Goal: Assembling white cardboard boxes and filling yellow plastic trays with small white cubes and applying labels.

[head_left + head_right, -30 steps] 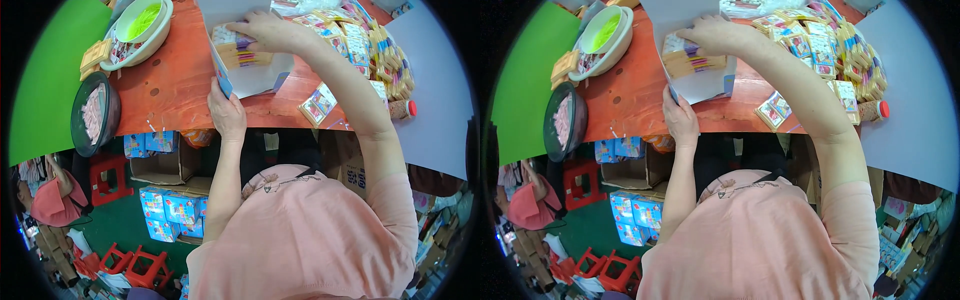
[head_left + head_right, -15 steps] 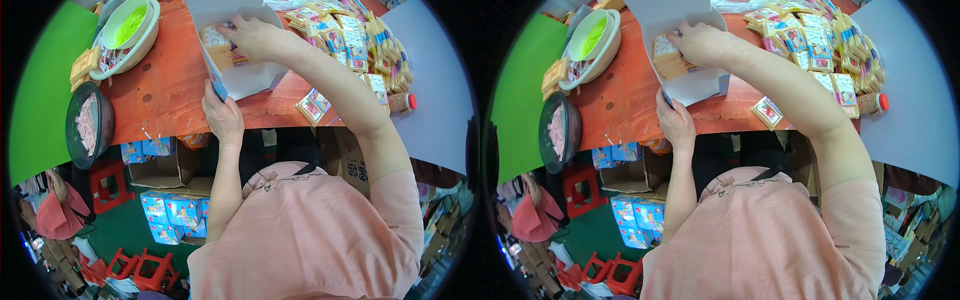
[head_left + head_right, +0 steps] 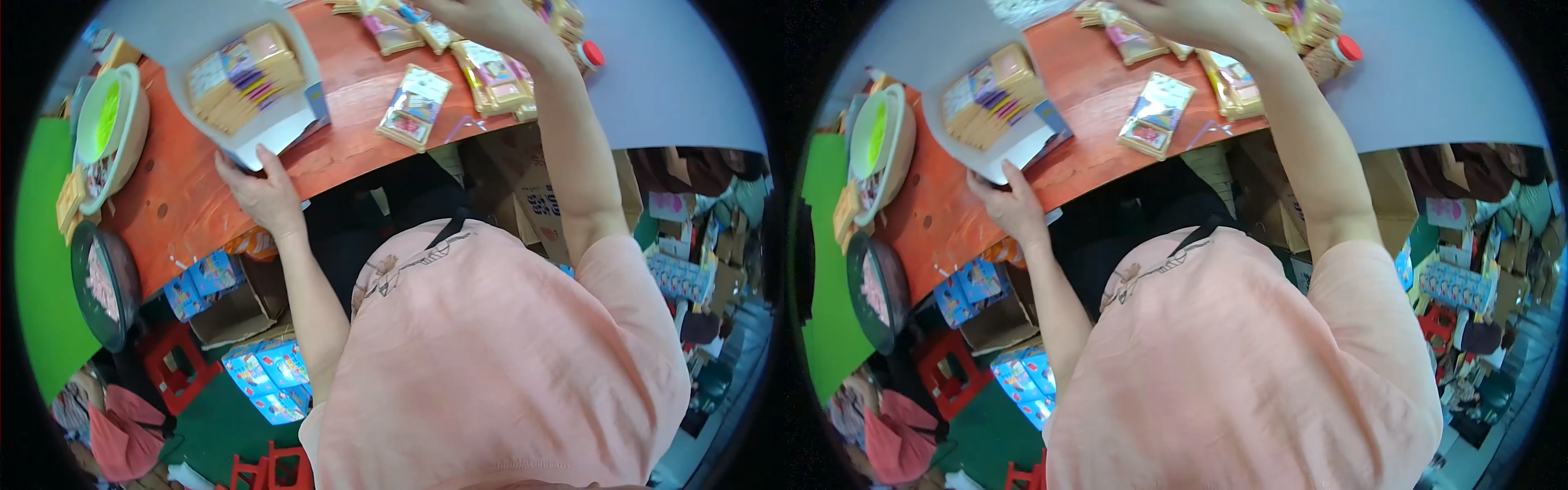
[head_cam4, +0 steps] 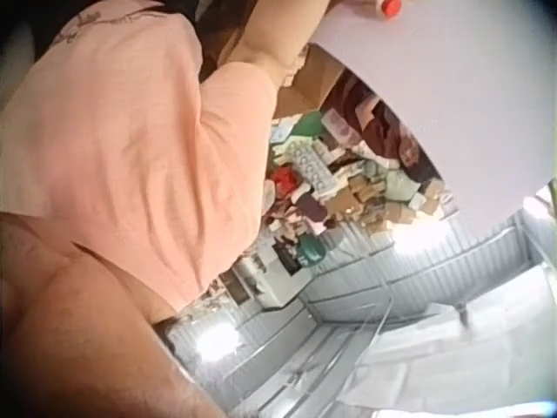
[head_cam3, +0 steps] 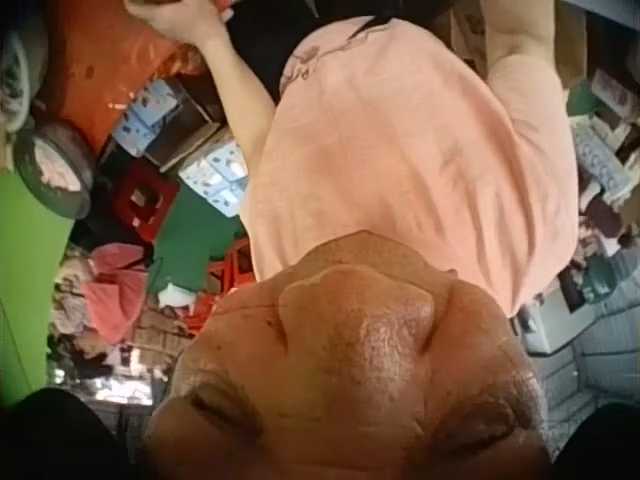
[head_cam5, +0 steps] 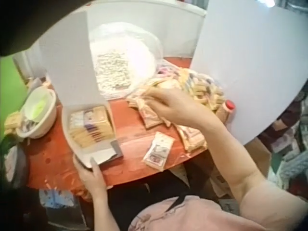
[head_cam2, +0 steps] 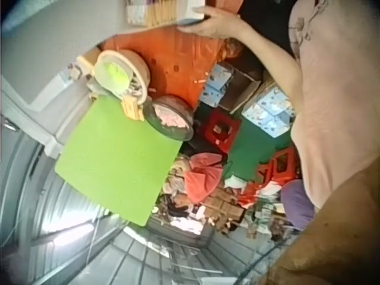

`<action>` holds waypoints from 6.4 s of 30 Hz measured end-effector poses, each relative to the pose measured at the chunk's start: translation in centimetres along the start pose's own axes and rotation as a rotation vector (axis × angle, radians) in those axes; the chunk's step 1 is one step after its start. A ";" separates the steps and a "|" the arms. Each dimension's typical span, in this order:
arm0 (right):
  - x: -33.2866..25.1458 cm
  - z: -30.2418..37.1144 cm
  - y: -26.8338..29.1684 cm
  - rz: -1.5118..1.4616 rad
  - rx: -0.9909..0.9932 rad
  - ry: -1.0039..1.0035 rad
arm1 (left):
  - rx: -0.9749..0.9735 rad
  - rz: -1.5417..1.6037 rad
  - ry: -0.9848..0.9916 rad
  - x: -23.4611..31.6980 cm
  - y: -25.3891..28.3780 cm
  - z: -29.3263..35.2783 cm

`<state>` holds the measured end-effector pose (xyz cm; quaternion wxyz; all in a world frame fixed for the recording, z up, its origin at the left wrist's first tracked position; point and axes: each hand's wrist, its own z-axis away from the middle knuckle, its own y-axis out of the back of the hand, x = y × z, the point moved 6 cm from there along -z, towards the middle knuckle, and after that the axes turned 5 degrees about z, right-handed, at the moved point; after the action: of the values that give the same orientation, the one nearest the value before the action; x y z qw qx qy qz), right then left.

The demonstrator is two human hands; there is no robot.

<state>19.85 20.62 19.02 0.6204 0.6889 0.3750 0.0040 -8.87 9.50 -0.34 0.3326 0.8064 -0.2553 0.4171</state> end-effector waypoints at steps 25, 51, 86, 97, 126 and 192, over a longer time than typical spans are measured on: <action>14.3 17.4 -1.1 0.615 0.444 -0.585 | -0.002 0.066 -0.044 0.8 0.9 0.9; 13.8 18.5 -3.5 0.516 0.628 -0.419 | -0.479 -0.359 -0.182 11.4 -12.5 7.8; 0.8 13.2 -11.3 -0.478 -0.144 -0.368 | -0.524 1.116 0.882 9.2 -10.4 10.0; -8.0 -2.7 -1.0 0.275 0.110 0.432 | 0.179 0.167 -0.094 8.4 2.6 1.6; -9.3 -12.1 -18.1 0.690 -0.087 0.477 | -0.104 0.074 0.071 2.9 2.1 -3.4; 9.1 17.4 -7.4 0.313 0.393 -0.459 | -0.956 0.628 1.016 12.0 -20.0 10.3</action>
<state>30.82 10.17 4.50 0.5358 0.8274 0.1089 -0.1283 16.38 13.18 -1.09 0.5879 0.1735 -0.4409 0.6557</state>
